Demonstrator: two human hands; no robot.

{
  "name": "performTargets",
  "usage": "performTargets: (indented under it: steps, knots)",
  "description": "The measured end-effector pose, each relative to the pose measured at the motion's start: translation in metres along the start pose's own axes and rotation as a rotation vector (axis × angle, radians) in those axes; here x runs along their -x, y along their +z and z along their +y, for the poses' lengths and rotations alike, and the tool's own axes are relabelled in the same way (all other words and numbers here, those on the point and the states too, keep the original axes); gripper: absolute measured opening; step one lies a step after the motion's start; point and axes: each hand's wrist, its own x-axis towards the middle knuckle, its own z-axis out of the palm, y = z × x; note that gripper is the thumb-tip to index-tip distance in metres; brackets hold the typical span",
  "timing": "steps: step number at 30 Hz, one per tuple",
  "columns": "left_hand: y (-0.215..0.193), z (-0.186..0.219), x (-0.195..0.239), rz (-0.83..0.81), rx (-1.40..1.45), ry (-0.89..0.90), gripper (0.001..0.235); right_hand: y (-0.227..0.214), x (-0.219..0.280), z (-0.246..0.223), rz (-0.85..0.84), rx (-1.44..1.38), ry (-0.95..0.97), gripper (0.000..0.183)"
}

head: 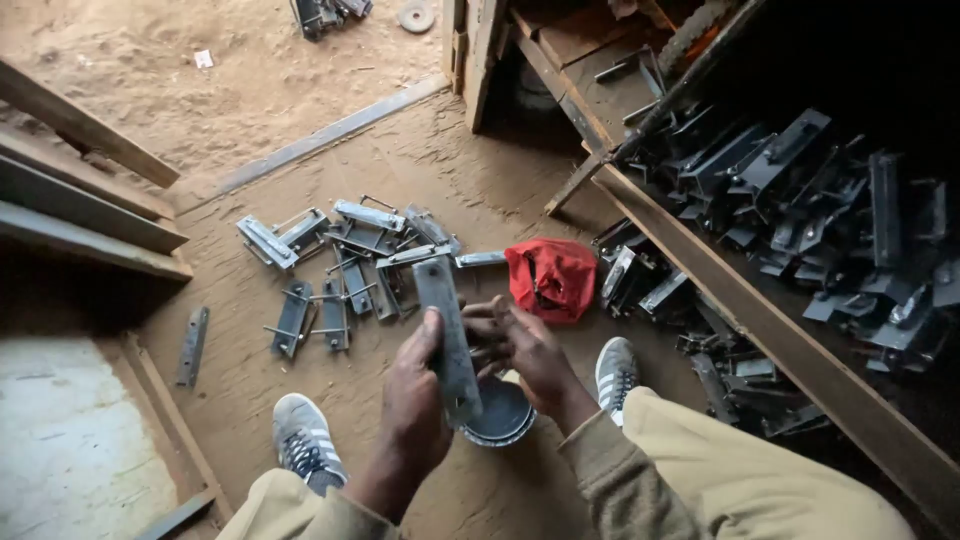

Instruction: Painting individual metal brackets using a paintbrush and a small can of paint while seated on the floor.

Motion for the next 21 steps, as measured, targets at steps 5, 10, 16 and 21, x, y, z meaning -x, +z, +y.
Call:
performTargets:
  steps: [5,10,16,21]
  knots:
    - [-0.056,-0.024,-0.01,0.011,-0.465,0.362,0.045,0.022,0.033,-0.029,-0.201,0.251,0.077,0.046]
    - [-0.009,0.002,0.011,0.229,0.128,0.094,0.036,0.024,0.056,-0.038,-0.12,0.528,-0.122,0.034]
    - [-0.025,0.026,0.033,0.375,-0.487,0.177,0.062,0.016,0.081,-0.04,0.043,1.051,-0.505,0.014]
    - [-0.027,0.033,0.09,0.192,-0.452,-0.101,0.048,0.029,0.112,-0.036,0.053,1.331,-0.956,0.015]
